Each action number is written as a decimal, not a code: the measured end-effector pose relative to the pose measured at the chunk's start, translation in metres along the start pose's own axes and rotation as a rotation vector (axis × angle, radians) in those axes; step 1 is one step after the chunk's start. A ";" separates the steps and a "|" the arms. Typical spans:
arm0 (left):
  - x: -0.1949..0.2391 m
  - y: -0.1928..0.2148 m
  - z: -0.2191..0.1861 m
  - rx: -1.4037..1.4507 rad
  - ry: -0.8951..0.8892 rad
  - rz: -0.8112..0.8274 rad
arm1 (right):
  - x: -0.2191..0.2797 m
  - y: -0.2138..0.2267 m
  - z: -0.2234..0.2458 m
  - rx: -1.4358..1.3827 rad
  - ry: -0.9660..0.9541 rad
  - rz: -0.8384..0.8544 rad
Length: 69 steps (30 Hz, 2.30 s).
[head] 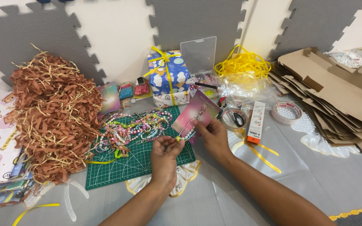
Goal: The person selects a beaded keychain from a pile on a green cutting mat, attaches it to a pink display card, and places the assembled item into a clear plastic bag. The workspace includes shredded paper, gift boxes, and packaging supplies.
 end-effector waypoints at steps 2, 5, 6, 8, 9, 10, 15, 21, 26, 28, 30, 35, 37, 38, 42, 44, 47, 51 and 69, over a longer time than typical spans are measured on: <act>-0.003 0.001 0.004 -0.009 0.045 0.018 | 0.002 -0.001 0.002 -0.016 -0.005 -0.002; -0.004 -0.001 0.005 -0.038 0.116 0.051 | 0.004 -0.004 0.005 -0.048 -0.010 -0.003; -0.005 -0.002 0.004 -0.058 0.142 0.068 | 0.005 -0.004 0.006 -0.063 -0.010 -0.003; -0.004 -0.004 0.000 -0.040 0.137 0.071 | 0.002 -0.003 -0.002 -0.048 -0.004 -0.012; -0.003 -0.004 -0.002 -0.022 0.131 0.074 | 0.001 -0.002 -0.005 -0.033 0.002 -0.021; -0.002 -0.004 -0.002 -0.021 0.131 0.072 | 0.001 -0.002 -0.006 -0.033 0.001 -0.018; 0.001 -0.001 0.005 -0.098 0.051 0.037 | -0.001 -0.001 -0.009 -0.067 -0.004 -0.016; 0.007 -0.011 -0.015 -0.213 -0.120 0.066 | -0.005 -0.002 -0.019 0.002 -0.029 -0.016; 0.005 -0.011 -0.046 -0.552 -0.306 0.172 | -0.011 -0.003 -0.033 -0.066 -0.135 0.088; 0.001 -0.007 -0.057 -0.740 -0.411 0.193 | -0.012 -0.004 -0.037 -0.086 -0.173 0.113; -0.005 -0.003 -0.061 -1.204 -0.743 0.197 | -0.011 -0.004 -0.034 -0.067 -0.209 0.150; 0.000 -0.005 -0.062 -1.315 -0.759 0.221 | 0.009 -0.020 0.026 -0.135 -0.294 0.134; 0.001 -0.006 -0.065 -1.276 -0.727 0.245 | 0.009 -0.020 0.031 -0.211 -0.326 0.111; -0.001 -0.006 -0.063 -1.193 -0.643 0.268 | 0.006 -0.016 0.025 -0.201 -0.349 0.108; -0.024 0.007 -0.035 -0.848 -0.400 0.327 | 0.001 -0.008 0.015 -0.217 -0.370 0.096; -0.026 0.007 -0.033 -0.775 -0.386 0.349 | 0.001 -0.005 0.011 -0.208 -0.369 0.094; -0.029 0.005 -0.028 -0.698 -0.290 0.363 | 0.001 -0.002 0.016 -0.199 -0.390 0.081; -0.039 0.015 -0.014 -0.686 -0.060 0.397 | -0.002 0.000 0.014 -0.221 -0.428 0.085; -0.012 0.003 -0.035 -1.075 -0.461 0.443 | -0.002 0.022 0.004 0.069 -0.240 0.314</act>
Point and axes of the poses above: each hand's wrist, its own x-axis away from the middle knuckle, its own y-axis out of the back of the hand, z = x × y, the point moved 2 cm from there along -x, towards the middle knuckle, and after that the axes turned 3 degrees about z, right-handed, at the moved point
